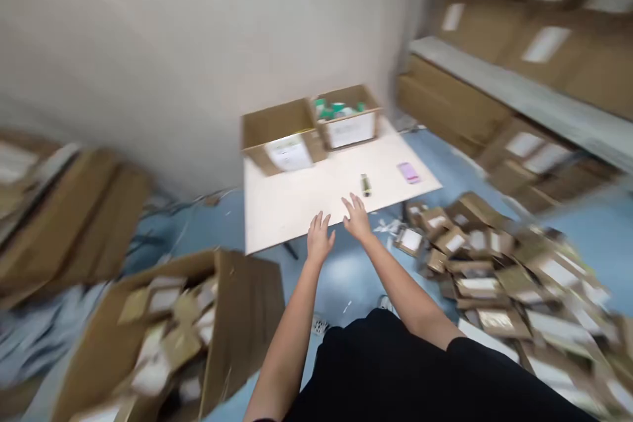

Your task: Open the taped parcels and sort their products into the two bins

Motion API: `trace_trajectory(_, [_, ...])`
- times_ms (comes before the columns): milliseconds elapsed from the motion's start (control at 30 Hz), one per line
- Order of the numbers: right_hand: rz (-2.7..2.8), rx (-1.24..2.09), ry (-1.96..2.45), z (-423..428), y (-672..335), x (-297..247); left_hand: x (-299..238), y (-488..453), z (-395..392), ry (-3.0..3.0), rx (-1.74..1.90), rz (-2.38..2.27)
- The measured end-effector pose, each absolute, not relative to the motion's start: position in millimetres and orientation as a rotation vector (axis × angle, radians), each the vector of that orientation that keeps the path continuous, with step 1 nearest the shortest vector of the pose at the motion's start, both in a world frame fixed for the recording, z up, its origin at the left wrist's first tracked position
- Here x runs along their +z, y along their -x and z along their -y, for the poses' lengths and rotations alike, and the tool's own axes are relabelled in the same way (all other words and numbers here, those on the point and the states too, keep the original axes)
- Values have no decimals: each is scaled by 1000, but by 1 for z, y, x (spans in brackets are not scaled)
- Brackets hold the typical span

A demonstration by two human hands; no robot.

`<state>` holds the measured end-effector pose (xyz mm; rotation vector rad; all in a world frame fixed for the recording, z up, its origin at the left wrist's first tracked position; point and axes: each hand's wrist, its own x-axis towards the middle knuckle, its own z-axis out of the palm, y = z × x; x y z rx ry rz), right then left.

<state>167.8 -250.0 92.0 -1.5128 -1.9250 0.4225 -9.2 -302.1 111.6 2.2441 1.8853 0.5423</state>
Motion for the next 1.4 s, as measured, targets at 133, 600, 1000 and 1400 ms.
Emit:
trace_trajectory(133, [2275,564,1158,250,3,84,112,173,362,-1883,547,-2302])
trace_trajectory(600, [2880,771,240,386,425,61,65,492,608,-750,598,-2930])
trace_trajectory(1000, [3143,1006,-400,444,604,-35,-16,570,669,121,423,-2838])
trace_trajectory(1400, [3197,1106,-773,595,678,-156,-120,631,758,263,576,-2848])
